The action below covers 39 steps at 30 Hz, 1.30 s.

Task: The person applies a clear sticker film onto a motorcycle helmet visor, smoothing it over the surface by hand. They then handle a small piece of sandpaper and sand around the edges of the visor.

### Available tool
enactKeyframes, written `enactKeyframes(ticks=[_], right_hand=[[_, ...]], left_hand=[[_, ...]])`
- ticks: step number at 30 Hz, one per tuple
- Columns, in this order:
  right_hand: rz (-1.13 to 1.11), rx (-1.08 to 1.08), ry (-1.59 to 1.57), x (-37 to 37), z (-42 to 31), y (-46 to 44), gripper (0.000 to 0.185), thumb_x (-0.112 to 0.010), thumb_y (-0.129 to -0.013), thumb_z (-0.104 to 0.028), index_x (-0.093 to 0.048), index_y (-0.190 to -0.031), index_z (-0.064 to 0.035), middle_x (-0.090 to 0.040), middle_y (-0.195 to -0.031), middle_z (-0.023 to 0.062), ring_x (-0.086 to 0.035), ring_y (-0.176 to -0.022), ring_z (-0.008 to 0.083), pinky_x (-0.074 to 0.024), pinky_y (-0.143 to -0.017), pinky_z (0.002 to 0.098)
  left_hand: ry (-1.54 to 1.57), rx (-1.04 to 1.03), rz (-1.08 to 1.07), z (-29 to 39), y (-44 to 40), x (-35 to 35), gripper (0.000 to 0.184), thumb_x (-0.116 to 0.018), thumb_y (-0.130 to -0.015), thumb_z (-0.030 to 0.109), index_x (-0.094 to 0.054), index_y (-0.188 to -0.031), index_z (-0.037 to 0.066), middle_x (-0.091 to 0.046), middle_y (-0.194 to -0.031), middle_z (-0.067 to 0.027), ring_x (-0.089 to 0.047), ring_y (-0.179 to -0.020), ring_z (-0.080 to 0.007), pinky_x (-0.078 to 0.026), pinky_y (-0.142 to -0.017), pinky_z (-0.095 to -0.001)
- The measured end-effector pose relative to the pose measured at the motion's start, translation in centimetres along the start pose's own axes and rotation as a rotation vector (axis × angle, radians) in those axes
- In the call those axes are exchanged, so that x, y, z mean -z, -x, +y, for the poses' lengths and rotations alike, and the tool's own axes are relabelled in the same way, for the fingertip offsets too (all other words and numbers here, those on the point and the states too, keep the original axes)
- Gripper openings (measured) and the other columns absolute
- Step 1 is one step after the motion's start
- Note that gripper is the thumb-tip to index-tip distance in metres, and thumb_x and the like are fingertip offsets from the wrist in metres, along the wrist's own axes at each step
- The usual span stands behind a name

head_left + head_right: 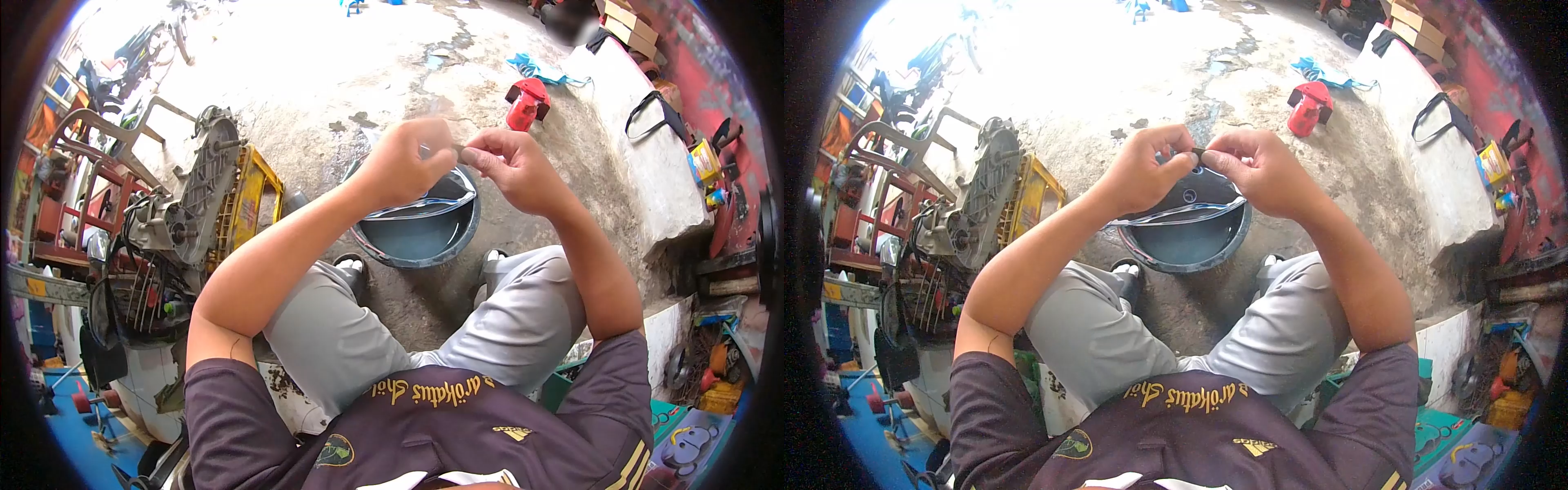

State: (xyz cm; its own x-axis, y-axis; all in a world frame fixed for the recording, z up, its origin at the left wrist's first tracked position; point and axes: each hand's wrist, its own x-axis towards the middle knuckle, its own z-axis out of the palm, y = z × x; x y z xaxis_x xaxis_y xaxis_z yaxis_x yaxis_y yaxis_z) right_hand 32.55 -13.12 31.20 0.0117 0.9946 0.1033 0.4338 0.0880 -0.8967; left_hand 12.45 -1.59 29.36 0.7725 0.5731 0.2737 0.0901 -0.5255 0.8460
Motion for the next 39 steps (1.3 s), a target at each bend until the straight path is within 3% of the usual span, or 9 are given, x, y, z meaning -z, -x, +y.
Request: enactKeyframes(ticks=[7,15,29,39], right_hand=[[0.040,0.014,0.135,-0.1,-1.1,0.4,0.020,-0.068,-0.103,-0.014,-0.074,-0.104,0.0043,-0.071,-0.086,0.0050,-0.064,-0.084,0.0112,-0.0528,-0.079,0.0311],[0.081,-0.057,0.026,-0.2,-1.0,0.2,0.022,-0.067,-0.105,-0.016,-0.073,-0.108,0.0050,-0.075,-0.091,0.0064,-0.065,-0.084,0.0101,-0.0535,-0.077,0.0304],[0.102,-0.031,0.039,0.3,-0.8,0.2,0.021,-0.067,-0.104,-0.015,-0.073,-0.108,0.0045,-0.074,-0.092,0.0065,-0.065,-0.086,0.0102,-0.0537,-0.079,0.0304],[0.055,-0.040,0.073,0.3,-0.1,0.0,0.023,-0.068,-0.103,-0.019,-0.074,-0.102,0.0032,-0.070,-0.083,0.0034,-0.061,-0.079,0.0084,-0.0508,-0.071,0.0305]], left_hand=[[-0.054,-0.076,-0.005,-0.1,-0.1,-0.2,0.017,-0.067,-0.095,0.017,-0.069,-0.099,0.001,-0.070,-0.086,-0.0094,-0.061,-0.083,-0.0188,-0.051,-0.083,-0.0371],[-0.048,-0.104,0.046,0.0,-0.2,-0.3,0.022,-0.066,-0.102,0.022,-0.067,-0.108,0.001,-0.071,-0.092,-0.0099,-0.062,-0.086,-0.0199,-0.051,-0.083,-0.0373],[0.022,-0.030,0.036,0.1,-0.2,-0.4,0.023,-0.069,-0.101,0.022,-0.072,-0.110,0.002,-0.073,-0.092,-0.0055,-0.058,-0.085,-0.0146,-0.049,-0.082,-0.0330],[0.005,-0.020,-0.017,0.1,-0.2,-0.3,0.020,-0.067,-0.100,0.021,-0.069,-0.106,0.002,-0.069,-0.088,-0.0041,-0.055,-0.082,-0.0148,-0.049,-0.079,-0.0335]])
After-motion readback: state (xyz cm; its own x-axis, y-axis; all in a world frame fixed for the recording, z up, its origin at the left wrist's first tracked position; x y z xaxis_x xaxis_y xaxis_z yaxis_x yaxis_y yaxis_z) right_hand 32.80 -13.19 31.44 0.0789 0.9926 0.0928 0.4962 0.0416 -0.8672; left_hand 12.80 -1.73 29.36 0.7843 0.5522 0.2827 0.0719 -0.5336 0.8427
